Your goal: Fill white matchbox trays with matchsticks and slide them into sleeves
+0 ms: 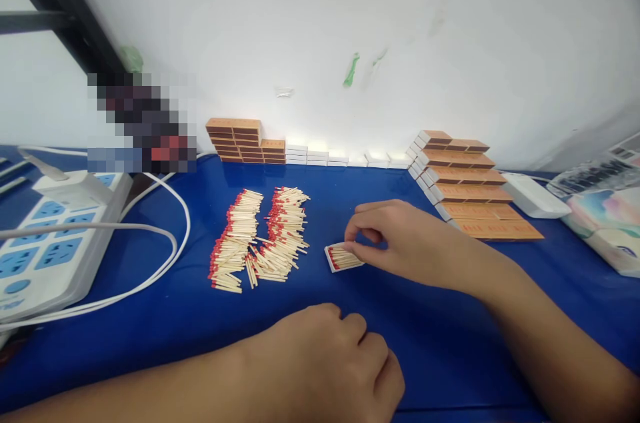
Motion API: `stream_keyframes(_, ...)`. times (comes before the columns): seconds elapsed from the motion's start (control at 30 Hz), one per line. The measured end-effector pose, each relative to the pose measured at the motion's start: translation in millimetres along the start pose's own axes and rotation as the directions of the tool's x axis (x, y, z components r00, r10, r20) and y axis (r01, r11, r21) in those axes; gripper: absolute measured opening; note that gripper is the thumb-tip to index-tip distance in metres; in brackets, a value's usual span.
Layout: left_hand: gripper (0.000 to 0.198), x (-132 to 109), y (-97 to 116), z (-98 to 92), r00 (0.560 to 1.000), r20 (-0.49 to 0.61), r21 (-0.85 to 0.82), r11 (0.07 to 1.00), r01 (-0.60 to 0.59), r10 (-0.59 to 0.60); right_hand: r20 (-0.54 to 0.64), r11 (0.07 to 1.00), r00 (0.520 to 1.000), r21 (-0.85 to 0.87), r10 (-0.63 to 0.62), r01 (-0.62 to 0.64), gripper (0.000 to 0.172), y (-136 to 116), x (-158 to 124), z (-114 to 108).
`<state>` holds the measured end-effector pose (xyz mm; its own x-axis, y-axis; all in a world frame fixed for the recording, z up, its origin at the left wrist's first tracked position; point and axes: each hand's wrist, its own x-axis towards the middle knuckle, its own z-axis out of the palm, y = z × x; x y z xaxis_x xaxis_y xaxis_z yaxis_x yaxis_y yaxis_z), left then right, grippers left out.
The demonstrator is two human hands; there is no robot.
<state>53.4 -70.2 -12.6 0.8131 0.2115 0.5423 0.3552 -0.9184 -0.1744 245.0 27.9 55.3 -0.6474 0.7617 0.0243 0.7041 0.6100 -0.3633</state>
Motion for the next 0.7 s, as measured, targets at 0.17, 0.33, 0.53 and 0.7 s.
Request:
stream_keyframes(0.17,0.006,0,0,0.4,0.999,0.041,0.008,0.999,-0.033,0.032,-0.147,0.998,0.989,0.068,0.005,0.005,0.010,-15,22,20)
stream_keyframes(0.33,0.005,0,0,0.5,1.000,0.011,-0.006,1.000,-0.024,0.024,-0.103,0.994,0.993,0.089,-0.050,0.059,0.009,-22,37,40)
stream_keyframes(0.53,0.007,-1,0,1.1,1.000,-0.021,0.003,1.000,-0.023,0.023,-0.082,0.990,0.993,0.107,-0.081,0.089,0.007,-21,38,45)
stream_keyframes(0.7,0.008,-1,0,1.8,1.000,-0.019,-0.020,1.000,-0.011,0.011,-0.061,0.990,0.994,0.102,-0.087,0.093,0.011,-19,40,48)
